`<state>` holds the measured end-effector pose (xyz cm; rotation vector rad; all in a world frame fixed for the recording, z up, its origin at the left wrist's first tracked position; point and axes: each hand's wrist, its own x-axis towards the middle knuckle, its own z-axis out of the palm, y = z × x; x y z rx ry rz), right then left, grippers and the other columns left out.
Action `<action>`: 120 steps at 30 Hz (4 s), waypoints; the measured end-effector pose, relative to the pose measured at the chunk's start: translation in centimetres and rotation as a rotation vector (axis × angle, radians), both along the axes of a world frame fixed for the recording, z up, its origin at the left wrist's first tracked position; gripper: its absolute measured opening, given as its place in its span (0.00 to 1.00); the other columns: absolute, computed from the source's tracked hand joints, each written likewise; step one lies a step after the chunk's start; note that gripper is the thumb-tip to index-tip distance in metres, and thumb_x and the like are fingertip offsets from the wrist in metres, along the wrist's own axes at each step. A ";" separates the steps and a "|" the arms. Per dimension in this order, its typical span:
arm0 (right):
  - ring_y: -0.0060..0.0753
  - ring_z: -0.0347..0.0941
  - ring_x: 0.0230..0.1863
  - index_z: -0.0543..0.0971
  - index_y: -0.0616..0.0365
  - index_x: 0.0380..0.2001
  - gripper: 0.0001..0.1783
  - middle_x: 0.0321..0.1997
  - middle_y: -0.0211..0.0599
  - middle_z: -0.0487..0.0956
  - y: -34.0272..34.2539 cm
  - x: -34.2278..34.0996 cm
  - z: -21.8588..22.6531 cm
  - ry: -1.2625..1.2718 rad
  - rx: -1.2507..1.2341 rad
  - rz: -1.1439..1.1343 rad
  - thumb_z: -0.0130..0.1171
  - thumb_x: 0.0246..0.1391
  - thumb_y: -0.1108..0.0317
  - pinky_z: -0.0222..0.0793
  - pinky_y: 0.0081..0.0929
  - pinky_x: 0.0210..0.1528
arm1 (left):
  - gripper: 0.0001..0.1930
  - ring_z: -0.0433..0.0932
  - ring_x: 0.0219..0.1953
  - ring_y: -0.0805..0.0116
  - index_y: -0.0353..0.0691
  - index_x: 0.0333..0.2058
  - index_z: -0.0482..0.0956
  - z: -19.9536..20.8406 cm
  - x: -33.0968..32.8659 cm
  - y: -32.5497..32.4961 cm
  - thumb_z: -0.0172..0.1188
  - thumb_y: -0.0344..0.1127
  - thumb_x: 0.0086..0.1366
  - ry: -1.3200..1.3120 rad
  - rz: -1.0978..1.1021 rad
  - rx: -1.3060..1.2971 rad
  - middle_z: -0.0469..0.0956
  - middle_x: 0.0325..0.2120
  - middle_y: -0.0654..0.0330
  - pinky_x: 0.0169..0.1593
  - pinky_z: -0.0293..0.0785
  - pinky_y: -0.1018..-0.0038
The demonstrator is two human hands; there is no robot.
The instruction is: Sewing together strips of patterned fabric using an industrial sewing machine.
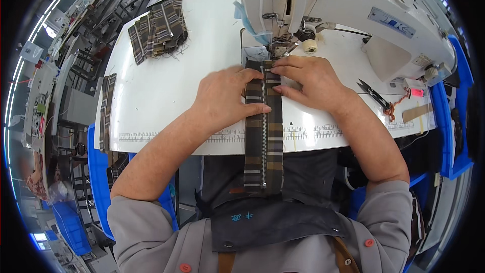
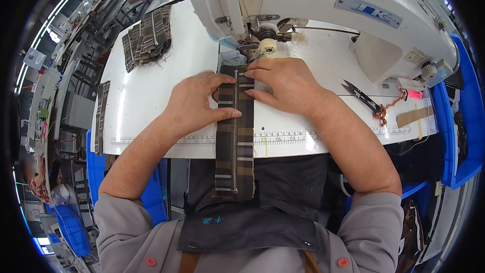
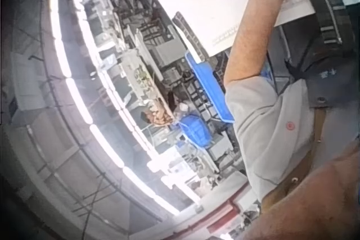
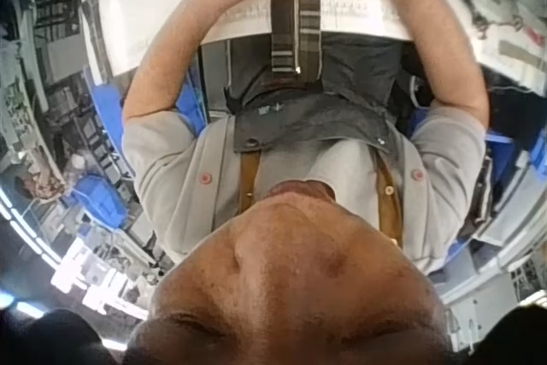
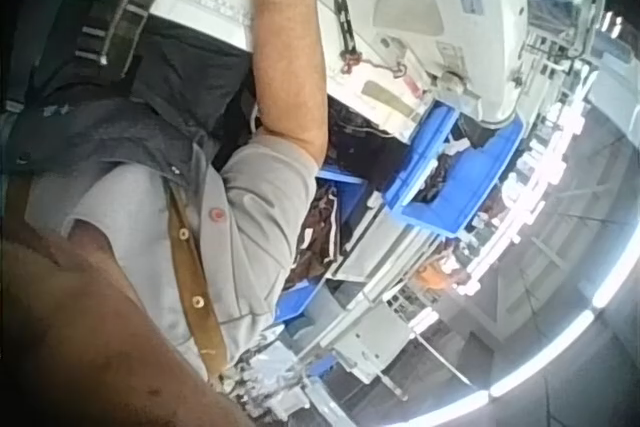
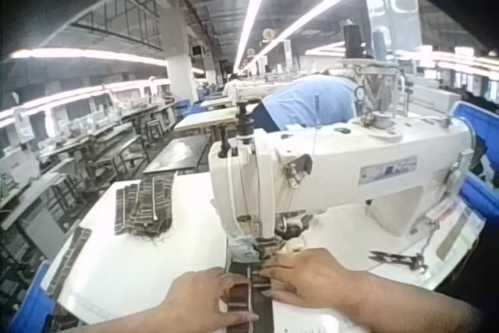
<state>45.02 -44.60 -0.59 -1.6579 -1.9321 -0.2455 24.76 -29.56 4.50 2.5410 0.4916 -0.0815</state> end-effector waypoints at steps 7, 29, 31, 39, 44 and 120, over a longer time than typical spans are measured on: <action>0.41 0.85 0.41 0.88 0.56 0.39 0.19 0.46 0.30 0.87 0.2 -0.4 0.2 -0.054 0.016 -0.069 0.73 0.51 0.52 0.80 0.39 0.43 | 0.35 0.76 0.61 0.47 0.36 0.59 0.76 -4.0 0.9 0.6 0.73 0.51 0.58 -0.490 -0.321 0.400 0.75 0.61 0.47 0.65 0.71 0.54; 0.39 0.85 0.42 0.88 0.56 0.41 0.21 0.45 0.29 0.87 0.4 -0.6 0.2 -0.066 -0.008 -0.151 0.72 0.52 0.51 0.80 0.38 0.42 | 0.37 0.73 0.66 0.43 0.29 0.63 0.72 -5.6 2.1 2.6 0.70 0.48 0.62 -0.478 -0.320 0.335 0.72 0.65 0.43 0.70 0.71 0.56; 0.39 0.85 0.42 0.88 0.57 0.41 0.22 0.45 0.30 0.87 0.4 -0.6 0.1 -0.064 -0.004 -0.148 0.72 0.52 0.50 0.80 0.38 0.42 | 0.38 0.73 0.67 0.43 0.29 0.64 0.72 -5.4 2.0 2.6 0.70 0.48 0.62 -0.464 -0.325 0.337 0.71 0.66 0.42 0.70 0.70 0.55; 0.44 0.84 0.47 0.86 0.58 0.45 0.26 0.50 0.34 0.86 0.1 -0.4 0.4 -0.041 -0.073 -0.135 0.69 0.54 0.46 0.80 0.41 0.46 | 0.47 0.66 0.72 0.46 0.24 0.63 0.72 -4.9 1.9 2.3 0.70 0.62 0.61 -0.394 -0.348 0.369 0.69 0.67 0.41 0.76 0.62 0.56; 0.44 0.83 0.48 0.86 0.58 0.46 0.27 0.51 0.34 0.85 0.1 -0.4 0.5 -0.020 -0.104 -0.130 0.68 0.55 0.46 0.80 0.42 0.47 | 0.47 0.65 0.73 0.47 0.24 0.63 0.73 -5.1 1.8 2.4 0.69 0.64 0.61 -0.400 -0.334 0.336 0.70 0.67 0.41 0.76 0.61 0.56; 0.44 0.84 0.44 0.86 0.57 0.43 0.17 0.49 0.33 0.84 0.4 -0.3 -0.5 0.019 0.049 -0.034 0.67 0.58 0.57 0.80 0.41 0.45 | 0.33 0.77 0.57 0.54 0.38 0.52 0.82 -3.5 -3.6 1.7 0.83 0.39 0.47 -0.424 -0.228 0.034 0.76 0.54 0.54 0.62 0.74 0.61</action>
